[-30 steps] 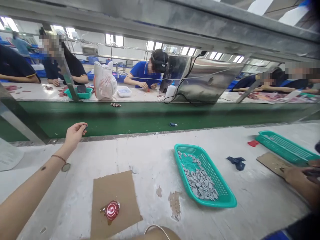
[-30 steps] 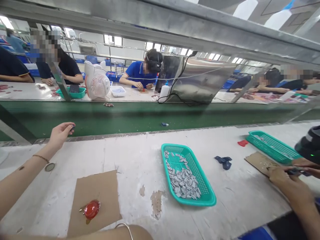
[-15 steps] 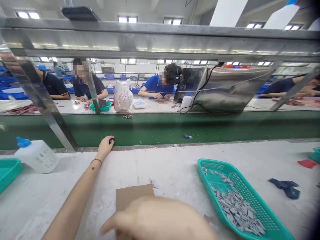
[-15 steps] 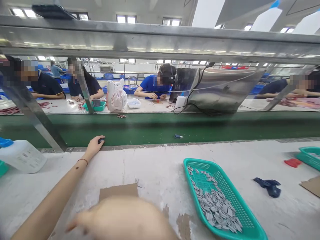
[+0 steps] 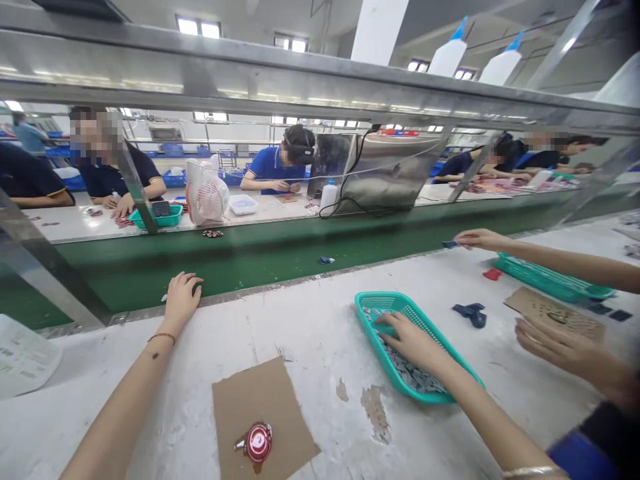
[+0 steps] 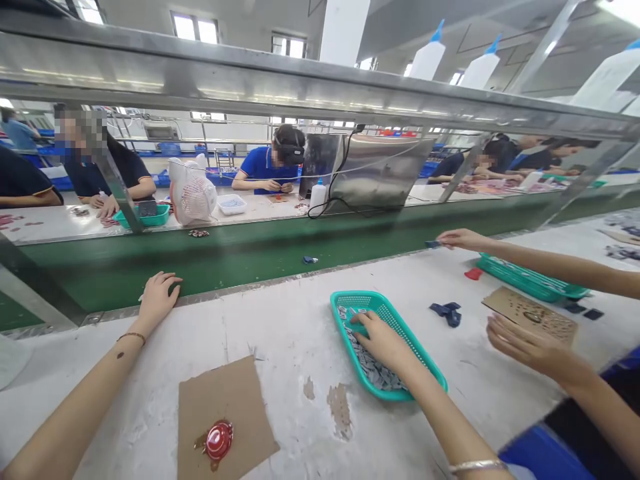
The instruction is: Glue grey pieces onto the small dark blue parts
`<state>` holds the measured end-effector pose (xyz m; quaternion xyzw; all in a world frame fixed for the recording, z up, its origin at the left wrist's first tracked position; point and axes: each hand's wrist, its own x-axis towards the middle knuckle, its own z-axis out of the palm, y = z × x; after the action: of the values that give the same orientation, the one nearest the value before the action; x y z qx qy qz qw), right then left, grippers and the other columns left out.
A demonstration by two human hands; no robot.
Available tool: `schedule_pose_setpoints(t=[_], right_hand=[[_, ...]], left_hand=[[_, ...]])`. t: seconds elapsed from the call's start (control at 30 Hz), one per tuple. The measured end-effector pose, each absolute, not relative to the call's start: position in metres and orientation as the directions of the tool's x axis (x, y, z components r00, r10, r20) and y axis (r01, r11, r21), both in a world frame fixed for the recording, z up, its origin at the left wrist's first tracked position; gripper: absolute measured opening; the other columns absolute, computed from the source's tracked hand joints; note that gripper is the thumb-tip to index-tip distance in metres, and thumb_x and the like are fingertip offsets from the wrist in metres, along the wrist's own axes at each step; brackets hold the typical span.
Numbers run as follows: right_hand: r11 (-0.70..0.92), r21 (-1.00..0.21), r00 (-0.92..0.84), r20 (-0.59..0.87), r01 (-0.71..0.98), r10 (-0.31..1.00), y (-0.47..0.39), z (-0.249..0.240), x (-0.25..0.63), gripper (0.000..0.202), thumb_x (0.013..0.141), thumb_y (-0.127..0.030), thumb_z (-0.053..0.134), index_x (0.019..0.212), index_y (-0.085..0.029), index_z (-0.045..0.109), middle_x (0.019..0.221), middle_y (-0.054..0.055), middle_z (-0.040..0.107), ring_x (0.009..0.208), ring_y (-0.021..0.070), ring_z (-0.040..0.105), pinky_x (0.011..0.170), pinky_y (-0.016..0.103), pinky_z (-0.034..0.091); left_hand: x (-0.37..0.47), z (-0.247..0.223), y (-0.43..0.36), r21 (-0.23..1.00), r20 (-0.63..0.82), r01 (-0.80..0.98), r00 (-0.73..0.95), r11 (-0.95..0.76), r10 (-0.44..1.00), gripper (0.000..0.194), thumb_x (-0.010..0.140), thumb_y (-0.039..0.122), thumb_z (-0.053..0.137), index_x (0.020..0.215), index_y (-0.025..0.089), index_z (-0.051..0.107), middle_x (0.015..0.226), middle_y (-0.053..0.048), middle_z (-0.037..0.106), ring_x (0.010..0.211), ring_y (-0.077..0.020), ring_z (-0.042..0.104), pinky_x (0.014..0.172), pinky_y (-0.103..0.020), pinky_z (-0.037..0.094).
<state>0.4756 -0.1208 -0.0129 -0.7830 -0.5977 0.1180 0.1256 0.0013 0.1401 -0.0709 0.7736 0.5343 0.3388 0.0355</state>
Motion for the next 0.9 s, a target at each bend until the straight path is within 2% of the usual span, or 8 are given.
schedule_pose_setpoints(t=[0.2, 0.37, 0.57, 0.63, 0.7, 0.8, 0.83, 0.9], right_hand=[[-0.179, -0.342, 0.184, -0.017, 0.922, 0.983, -0.116, -0.017, 0.472, 0.031, 0.086, -0.031, 0.046, 0.106, -0.017, 0.066, 0.113, 0.013, 0.064, 0.091, 0.0262, 0.064, 0.081, 0.036, 0.050], [-0.161, -0.339, 0.168, -0.010, 0.927, 0.986, -0.106, -0.016, 0.467, 0.027, 0.083, -0.028, 0.046, 0.093, -0.017, 0.069, 0.095, 0.012, 0.071, 0.083, 0.0259, 0.066, 0.075, 0.034, 0.051], [-0.189, -0.293, 0.211, 0.046, 0.937, 0.976, -0.104, -0.015, 0.464, 0.017, 0.075, -0.020, 0.050, 0.074, -0.017, 0.066, 0.083, 0.012, 0.072, 0.079, 0.0285, 0.068, 0.072, 0.036, 0.051], [-0.209, -0.276, 0.239, 0.079, 0.938, 0.968, -0.107, -0.010, 0.460, 0.017, 0.077, -0.022, 0.049, 0.076, -0.017, 0.066, 0.087, 0.014, 0.072, 0.082, 0.0306, 0.068, 0.073, 0.039, 0.051], [-0.209, -0.306, 0.271, 0.175, 0.929, 0.947, -0.111, 0.000, 0.446, 0.022, 0.082, -0.028, 0.049, 0.087, -0.016, 0.067, 0.092, 0.014, 0.072, 0.085, 0.0307, 0.067, 0.072, 0.039, 0.052], [-0.017, -0.455, 0.206, 0.370, 0.891, 0.906, -0.113, 0.017, 0.397, 0.032, 0.090, -0.035, 0.048, 0.114, -0.019, 0.063, 0.103, 0.011, 0.070, 0.086, 0.0252, 0.067, 0.072, 0.035, 0.053], [0.104, -0.494, 0.119, 0.400, 0.863, 0.909, -0.112, 0.019, 0.375, 0.031, 0.092, -0.033, 0.048, 0.116, -0.020, 0.062, 0.105, 0.010, 0.070, 0.088, 0.0233, 0.067, 0.074, 0.034, 0.054], [0.340, -0.548, -0.147, 0.365, 0.764, 0.919, -0.106, 0.017, 0.330, 0.023, 0.094, -0.025, 0.047, 0.103, -0.022, 0.067, 0.104, 0.007, 0.070, 0.095, 0.0205, 0.066, 0.083, 0.033, 0.053]], left_hand=[[0.018, -0.071, 0.112, 0.433, 0.497, 0.755, 0.255, -0.492, 0.829, 0.029, 0.087, 0.026, 0.041, 0.095, 0.017, 0.068, 0.118, -0.014, 0.064, 0.127, -0.0348, 0.045, 0.109, -0.053, 0.033], [0.038, -0.081, 0.065, 0.445, 0.430, 0.668, 0.424, -0.596, 0.797, 0.026, 0.088, 0.026, 0.045, 0.099, 0.022, 0.067, 0.122, -0.008, 0.064, 0.125, -0.0289, 0.050, 0.107, -0.048, 0.040], [0.042, -0.080, 0.037, 0.454, 0.374, 0.656, 0.474, -0.603, 0.797, 0.028, 0.092, 0.023, 0.043, 0.112, 0.019, 0.062, 0.137, -0.011, 0.054, 0.130, -0.0301, 0.045, 0.109, -0.051, 0.037], [0.042, -0.078, 0.036, 0.449, 0.368, 0.665, 0.471, -0.597, 0.802, 0.028, 0.092, 0.022, 0.043, 0.112, 0.018, 0.062, 0.137, -0.012, 0.054, 0.130, -0.0301, 0.045, 0.109, -0.051, 0.037], [0.042, -0.076, 0.036, 0.445, 0.366, 0.670, 0.470, -0.594, 0.804, 0.028, 0.092, 0.021, 0.043, 0.112, 0.018, 0.062, 0.137, -0.012, 0.054, 0.131, -0.0298, 0.044, 0.109, -0.051, 0.036], [0.042, -0.076, 0.036, 0.445, 0.362, 0.675, 0.467, -0.589, 0.807, 0.027, 0.092, 0.020, 0.044, 0.112, 0.018, 0.062, 0.137, -0.012, 0.054, 0.131, -0.0296, 0.044, 0.109, -0.050, 0.036], [0.042, -0.076, 0.036, 0.446, 0.361, 0.675, 0.466, -0.588, 0.808, 0.027, 0.092, 0.020, 0.044, 0.113, 0.018, 0.062, 0.137, -0.012, 0.054, 0.131, -0.0293, 0.044, 0.110, -0.049, 0.036], [0.041, -0.077, 0.035, 0.446, 0.359, 0.675, 0.466, -0.588, 0.808, 0.028, 0.092, 0.020, 0.045, 0.114, 0.018, 0.062, 0.138, -0.012, 0.053, 0.131, -0.0289, 0.044, 0.110, -0.048, 0.036]])
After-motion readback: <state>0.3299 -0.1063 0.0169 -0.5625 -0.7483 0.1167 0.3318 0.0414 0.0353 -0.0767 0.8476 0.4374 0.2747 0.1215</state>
